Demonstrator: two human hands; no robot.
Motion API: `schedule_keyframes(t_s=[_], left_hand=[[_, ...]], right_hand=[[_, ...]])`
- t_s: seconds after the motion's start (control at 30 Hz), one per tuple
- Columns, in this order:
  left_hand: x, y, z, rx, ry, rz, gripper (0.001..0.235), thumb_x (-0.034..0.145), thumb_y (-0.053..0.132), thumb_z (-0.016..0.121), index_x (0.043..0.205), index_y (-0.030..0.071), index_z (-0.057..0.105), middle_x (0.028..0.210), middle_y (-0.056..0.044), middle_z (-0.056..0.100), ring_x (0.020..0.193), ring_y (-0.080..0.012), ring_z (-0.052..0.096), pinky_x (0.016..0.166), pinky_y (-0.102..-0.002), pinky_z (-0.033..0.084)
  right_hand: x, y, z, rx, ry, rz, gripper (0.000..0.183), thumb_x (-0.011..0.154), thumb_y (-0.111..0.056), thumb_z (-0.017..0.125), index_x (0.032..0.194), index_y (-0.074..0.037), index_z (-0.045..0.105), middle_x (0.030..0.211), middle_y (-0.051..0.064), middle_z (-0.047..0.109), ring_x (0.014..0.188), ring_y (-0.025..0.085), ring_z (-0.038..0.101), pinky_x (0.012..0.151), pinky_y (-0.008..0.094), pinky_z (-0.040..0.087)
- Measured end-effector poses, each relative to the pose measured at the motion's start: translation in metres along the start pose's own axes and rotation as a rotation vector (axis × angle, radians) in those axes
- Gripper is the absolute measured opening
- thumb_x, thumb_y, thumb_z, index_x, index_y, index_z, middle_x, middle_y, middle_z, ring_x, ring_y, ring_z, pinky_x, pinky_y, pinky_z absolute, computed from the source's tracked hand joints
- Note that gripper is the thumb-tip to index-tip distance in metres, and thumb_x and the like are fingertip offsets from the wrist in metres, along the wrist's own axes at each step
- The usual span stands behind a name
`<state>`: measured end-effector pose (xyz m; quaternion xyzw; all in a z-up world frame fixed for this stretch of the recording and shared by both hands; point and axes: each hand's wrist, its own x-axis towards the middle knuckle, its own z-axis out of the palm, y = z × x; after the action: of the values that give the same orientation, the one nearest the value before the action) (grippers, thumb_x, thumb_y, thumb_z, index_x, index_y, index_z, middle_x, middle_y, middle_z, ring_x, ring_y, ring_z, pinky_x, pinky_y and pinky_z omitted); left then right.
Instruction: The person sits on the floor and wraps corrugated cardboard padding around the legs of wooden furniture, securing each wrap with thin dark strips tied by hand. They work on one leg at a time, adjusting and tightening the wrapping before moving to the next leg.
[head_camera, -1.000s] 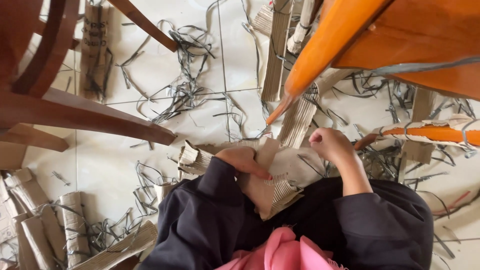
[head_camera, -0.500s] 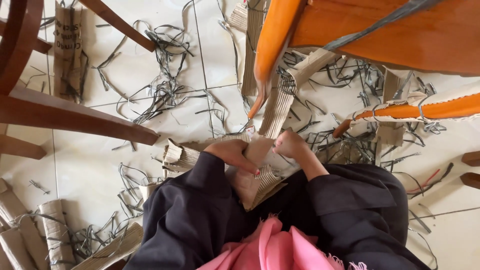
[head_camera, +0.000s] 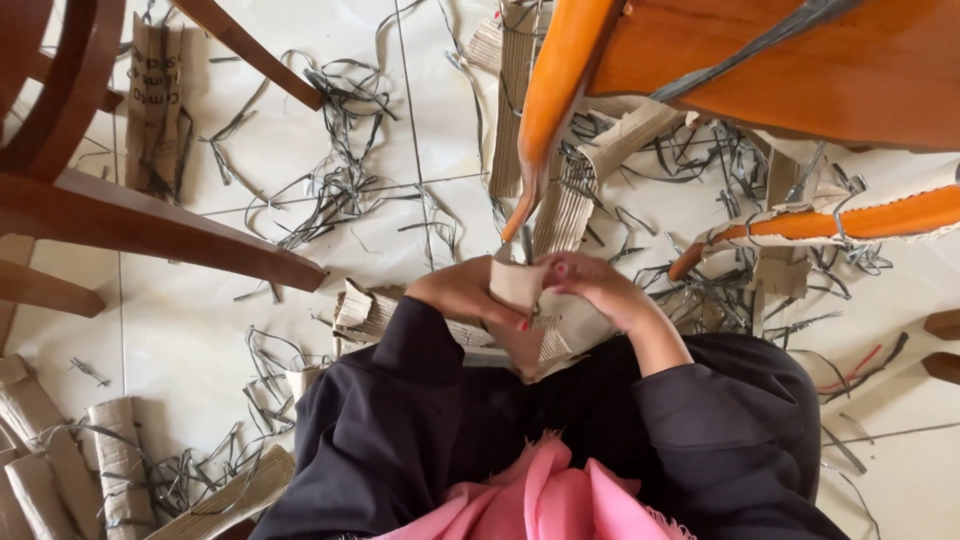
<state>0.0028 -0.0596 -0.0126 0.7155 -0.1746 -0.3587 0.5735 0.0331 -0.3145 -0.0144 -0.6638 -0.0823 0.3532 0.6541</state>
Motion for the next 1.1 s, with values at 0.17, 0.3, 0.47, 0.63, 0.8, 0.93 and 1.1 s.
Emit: schedule_keyframes(t_s=[0.17,0.3,0.47,0.63,0.8,0.93,1.1], left_hand=[[-0.033,0.097,-0.013,-0.187,-0.051,0.211,0.078,0.075,0.022,0.089,0.143,0.002,0.056,0.100,-0.016,0.074,0.092,-0.0276,0.068,0.090,-0.047,0.053],[-0.033,0.091,-0.010,-0.290,-0.051,0.283,0.080,0.075,0.020,0.091,0.143,0.001,0.054,0.104,-0.017,0.073,0.098,-0.0305,0.067,0.090,-0.050,0.053],[-0.029,0.082,-0.004,-0.322,0.104,0.268,0.077,0.071,0.020,0.093,0.139,0.008,0.060,0.118,-0.016,0.073,0.111,-0.0300,0.066,0.098,-0.049,0.050],[-0.023,0.061,-0.012,-0.400,0.294,0.332,0.101,0.073,0.019,0.093,0.157,0.002,0.038,0.142,-0.025,0.059,0.132,-0.0429,0.054,0.110,-0.057,0.039],[-0.015,0.064,-0.006,-0.442,0.409,0.470,0.107,0.069,0.035,0.096,0.155,0.006,0.040,0.132,-0.018,0.064,0.124,-0.0289,0.058,0.109,-0.048,0.043],[-0.027,0.126,0.006,-0.214,0.535,0.667,0.104,0.053,0.043,0.098,0.139,0.004,0.055,0.118,-0.013,0.067,0.113,-0.0224,0.061,0.104,-0.039,0.048],[-0.017,0.153,0.000,0.089,0.675,0.621,0.084,0.054,0.051,0.094,0.121,0.012,0.062,0.088,-0.007,0.070,0.081,-0.0200,0.064,0.075,-0.035,0.051]], right_hand=[[-0.006,0.010,0.005,0.179,-0.216,-0.114,0.033,0.102,-0.037,0.062,0.102,-0.005,0.072,0.091,0.003,0.072,0.093,0.018,0.068,0.092,0.036,0.050],[-0.001,0.017,-0.006,0.092,-0.207,-0.282,0.024,0.098,-0.020,0.069,0.088,0.001,0.075,0.084,0.011,0.071,0.085,0.022,0.068,0.085,0.037,0.052],[0.003,0.016,-0.020,0.213,-0.072,-0.340,0.036,0.103,-0.026,0.062,0.079,0.000,0.068,0.096,0.018,0.072,0.094,0.027,0.066,0.088,0.039,0.048],[0.008,0.012,-0.051,0.540,0.291,-0.061,0.040,0.106,-0.041,0.057,0.079,-0.012,0.052,0.054,-0.007,0.016,0.040,0.008,0.019,0.036,0.025,0.024],[-0.011,-0.027,-0.015,0.242,0.560,-0.123,0.031,0.105,-0.029,0.059,0.083,-0.005,0.058,0.054,-0.003,0.025,0.039,0.008,0.026,0.036,0.022,0.023],[-0.030,-0.056,0.008,0.158,0.567,-0.268,0.040,0.110,-0.031,0.052,0.083,-0.004,0.063,0.057,0.004,0.033,0.042,0.012,0.032,0.039,0.022,0.023],[-0.057,-0.101,0.020,0.046,0.623,-0.467,0.039,0.111,-0.026,0.049,0.085,-0.001,0.067,0.054,0.008,0.036,0.042,0.013,0.033,0.041,0.023,0.027]])
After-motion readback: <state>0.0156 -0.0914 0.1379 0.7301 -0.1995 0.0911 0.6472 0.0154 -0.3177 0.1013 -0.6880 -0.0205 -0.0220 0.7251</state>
